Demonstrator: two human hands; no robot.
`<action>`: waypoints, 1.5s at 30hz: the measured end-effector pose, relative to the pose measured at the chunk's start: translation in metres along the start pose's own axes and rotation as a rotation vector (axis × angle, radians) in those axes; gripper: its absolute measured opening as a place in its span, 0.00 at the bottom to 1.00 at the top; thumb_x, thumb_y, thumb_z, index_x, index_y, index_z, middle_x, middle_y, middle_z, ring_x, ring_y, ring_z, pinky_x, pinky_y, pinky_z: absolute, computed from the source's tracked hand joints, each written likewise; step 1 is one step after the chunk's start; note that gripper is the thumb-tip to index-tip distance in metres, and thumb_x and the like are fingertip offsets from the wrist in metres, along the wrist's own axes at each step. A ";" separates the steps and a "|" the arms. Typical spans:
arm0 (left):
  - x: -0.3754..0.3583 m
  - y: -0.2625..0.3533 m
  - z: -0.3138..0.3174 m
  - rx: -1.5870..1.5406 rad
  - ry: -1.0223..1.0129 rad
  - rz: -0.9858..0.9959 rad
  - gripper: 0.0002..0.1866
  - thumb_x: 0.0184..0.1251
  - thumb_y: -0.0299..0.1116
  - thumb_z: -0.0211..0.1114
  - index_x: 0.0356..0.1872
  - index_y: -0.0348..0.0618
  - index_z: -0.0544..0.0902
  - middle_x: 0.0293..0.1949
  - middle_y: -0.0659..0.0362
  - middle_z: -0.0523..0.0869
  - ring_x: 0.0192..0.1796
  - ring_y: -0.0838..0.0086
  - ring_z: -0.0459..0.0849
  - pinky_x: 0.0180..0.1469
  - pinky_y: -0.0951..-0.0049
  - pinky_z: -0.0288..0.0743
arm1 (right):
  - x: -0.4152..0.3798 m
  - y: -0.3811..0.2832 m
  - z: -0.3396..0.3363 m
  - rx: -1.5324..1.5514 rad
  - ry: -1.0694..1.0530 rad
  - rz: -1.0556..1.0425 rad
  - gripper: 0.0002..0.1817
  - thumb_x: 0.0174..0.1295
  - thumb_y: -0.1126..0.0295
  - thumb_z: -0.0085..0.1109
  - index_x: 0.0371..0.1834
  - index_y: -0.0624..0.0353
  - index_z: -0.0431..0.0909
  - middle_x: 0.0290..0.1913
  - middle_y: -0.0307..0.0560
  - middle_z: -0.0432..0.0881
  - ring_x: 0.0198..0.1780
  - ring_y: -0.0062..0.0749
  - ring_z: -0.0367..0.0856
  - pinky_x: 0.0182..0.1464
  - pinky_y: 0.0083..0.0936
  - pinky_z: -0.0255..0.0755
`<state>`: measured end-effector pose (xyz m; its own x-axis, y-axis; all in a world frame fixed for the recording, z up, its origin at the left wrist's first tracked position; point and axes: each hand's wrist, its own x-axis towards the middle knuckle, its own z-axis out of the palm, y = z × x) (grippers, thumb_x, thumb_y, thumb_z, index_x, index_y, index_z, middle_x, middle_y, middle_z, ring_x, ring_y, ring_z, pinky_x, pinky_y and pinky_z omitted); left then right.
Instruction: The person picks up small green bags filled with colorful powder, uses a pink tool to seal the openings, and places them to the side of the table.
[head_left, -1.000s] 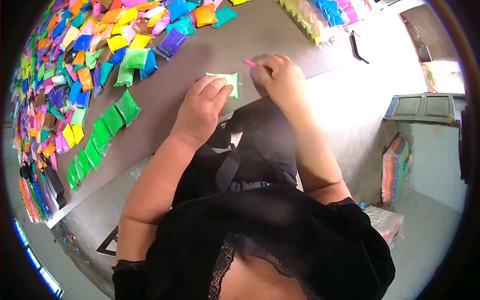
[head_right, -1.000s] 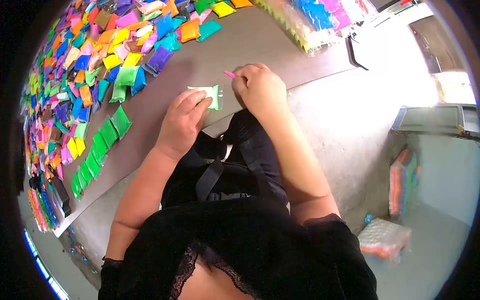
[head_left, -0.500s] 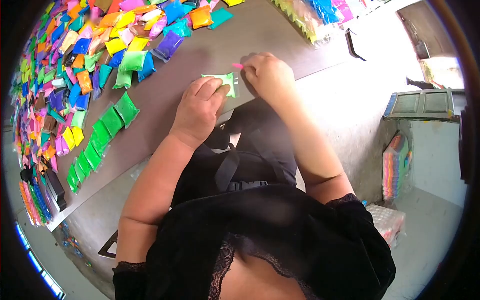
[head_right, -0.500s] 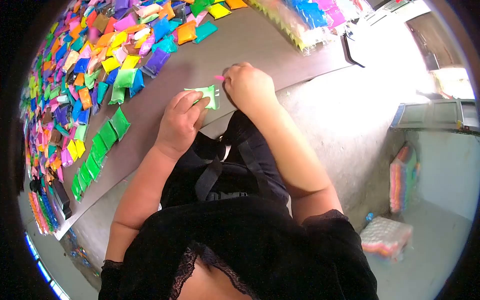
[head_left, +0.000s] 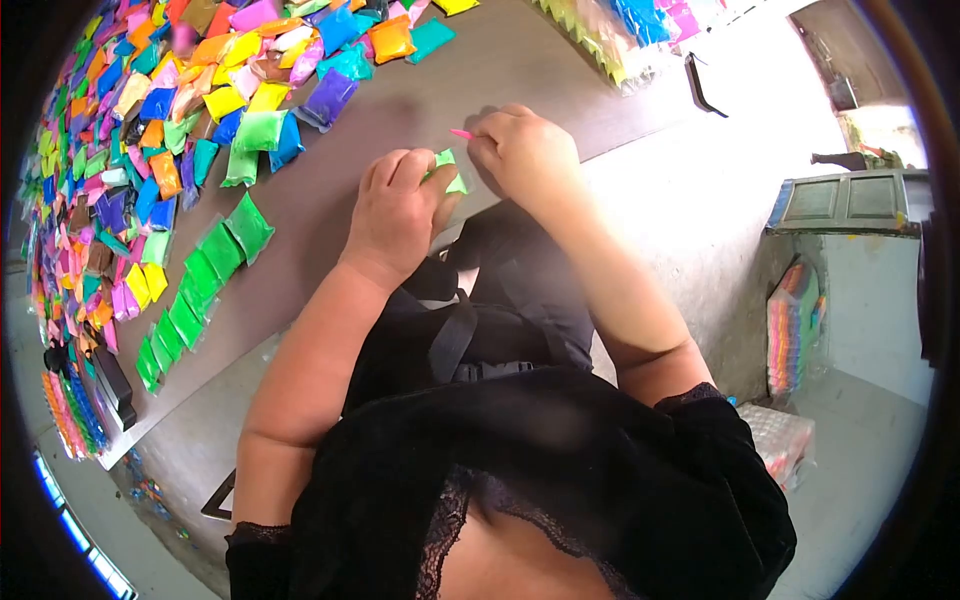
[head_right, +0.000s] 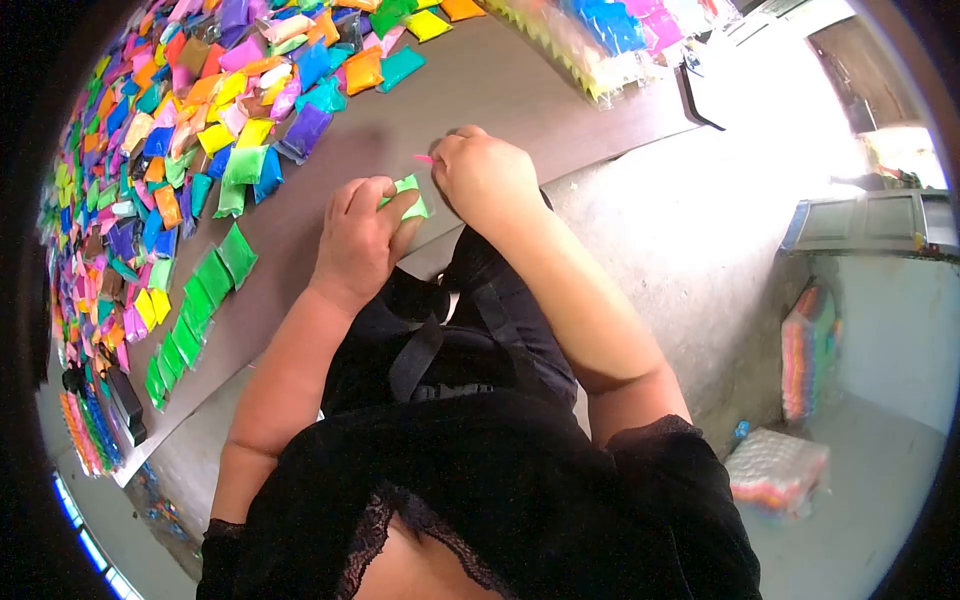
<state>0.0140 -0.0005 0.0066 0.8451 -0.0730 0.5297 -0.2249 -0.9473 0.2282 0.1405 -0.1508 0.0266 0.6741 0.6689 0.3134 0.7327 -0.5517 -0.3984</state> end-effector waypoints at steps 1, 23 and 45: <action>-0.001 0.000 0.000 -0.005 -0.011 -0.016 0.18 0.59 0.34 0.73 0.51 0.45 0.85 0.49 0.58 0.78 0.54 0.60 0.77 0.57 0.59 0.73 | 0.001 0.001 -0.001 0.041 0.032 -0.006 0.07 0.62 0.63 0.60 0.35 0.52 0.84 0.36 0.46 0.84 0.38 0.46 0.86 0.39 0.42 0.81; -0.001 -0.001 0.002 -0.075 0.034 -0.046 0.14 0.58 0.35 0.73 0.45 0.45 0.87 0.47 0.62 0.78 0.53 0.66 0.76 0.58 0.62 0.71 | 0.005 -0.004 0.007 -0.007 -0.063 -0.049 0.08 0.63 0.62 0.60 0.35 0.52 0.83 0.36 0.46 0.84 0.36 0.48 0.86 0.37 0.43 0.80; 0.026 -0.016 -0.044 -0.715 -0.213 -0.572 0.15 0.62 0.32 0.71 0.49 0.41 0.86 0.50 0.53 0.83 0.54 0.56 0.82 0.55 0.60 0.75 | 0.012 0.035 0.011 0.852 0.143 0.506 0.08 0.66 0.72 0.68 0.43 0.65 0.86 0.37 0.34 0.85 0.39 0.12 0.79 0.43 0.13 0.73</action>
<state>0.0183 0.0261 0.0526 0.9743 0.2219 0.0374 0.0673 -0.4458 0.8926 0.1736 -0.1567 0.0072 0.9339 0.3571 0.0145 0.0827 -0.1764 -0.9808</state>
